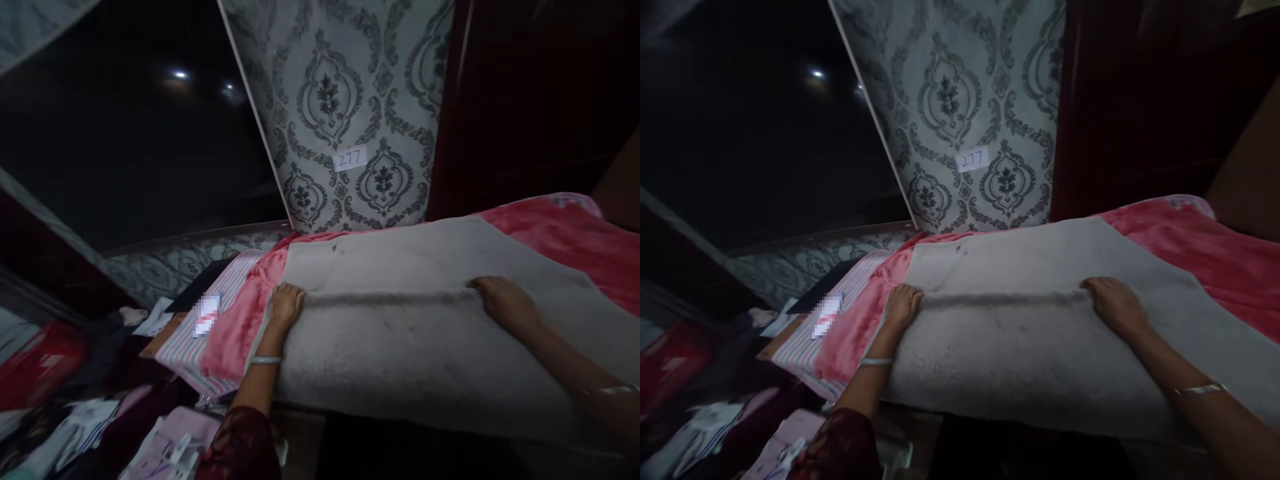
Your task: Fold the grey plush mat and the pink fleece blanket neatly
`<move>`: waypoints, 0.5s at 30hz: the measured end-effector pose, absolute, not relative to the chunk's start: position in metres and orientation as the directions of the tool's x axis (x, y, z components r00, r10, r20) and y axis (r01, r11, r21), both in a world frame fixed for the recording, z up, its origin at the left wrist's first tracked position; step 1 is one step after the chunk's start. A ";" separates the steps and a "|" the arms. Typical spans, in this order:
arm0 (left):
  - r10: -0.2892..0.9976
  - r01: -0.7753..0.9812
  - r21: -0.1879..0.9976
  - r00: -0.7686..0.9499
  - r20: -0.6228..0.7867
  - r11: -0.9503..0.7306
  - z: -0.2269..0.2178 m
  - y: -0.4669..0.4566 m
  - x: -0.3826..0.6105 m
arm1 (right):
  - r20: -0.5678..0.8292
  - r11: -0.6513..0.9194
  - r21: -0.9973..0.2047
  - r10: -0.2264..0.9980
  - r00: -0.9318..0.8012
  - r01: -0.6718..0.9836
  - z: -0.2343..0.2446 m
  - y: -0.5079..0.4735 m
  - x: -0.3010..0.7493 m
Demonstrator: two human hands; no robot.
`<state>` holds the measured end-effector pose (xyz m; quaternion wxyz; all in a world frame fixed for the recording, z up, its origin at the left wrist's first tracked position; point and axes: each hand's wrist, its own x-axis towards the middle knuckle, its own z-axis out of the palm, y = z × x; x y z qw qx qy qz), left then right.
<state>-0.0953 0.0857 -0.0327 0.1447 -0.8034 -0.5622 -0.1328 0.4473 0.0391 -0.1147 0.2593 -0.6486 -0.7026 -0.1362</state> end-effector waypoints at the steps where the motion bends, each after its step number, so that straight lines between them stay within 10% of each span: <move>1: 0.865 0.935 -0.070 0.349 0.361 -0.348 -0.031 0.082 -0.103 | 0.537 0.115 -0.145 0.843 -0.020 0.983 -0.117 0.040 0.448; 15: 0.932 0.937 0.207 0.216 0.290 -0.282 -0.022 0.089 -0.170 | 0.495 0.082 -0.142 0.869 -0.001 0.986 -0.115 0.042 0.447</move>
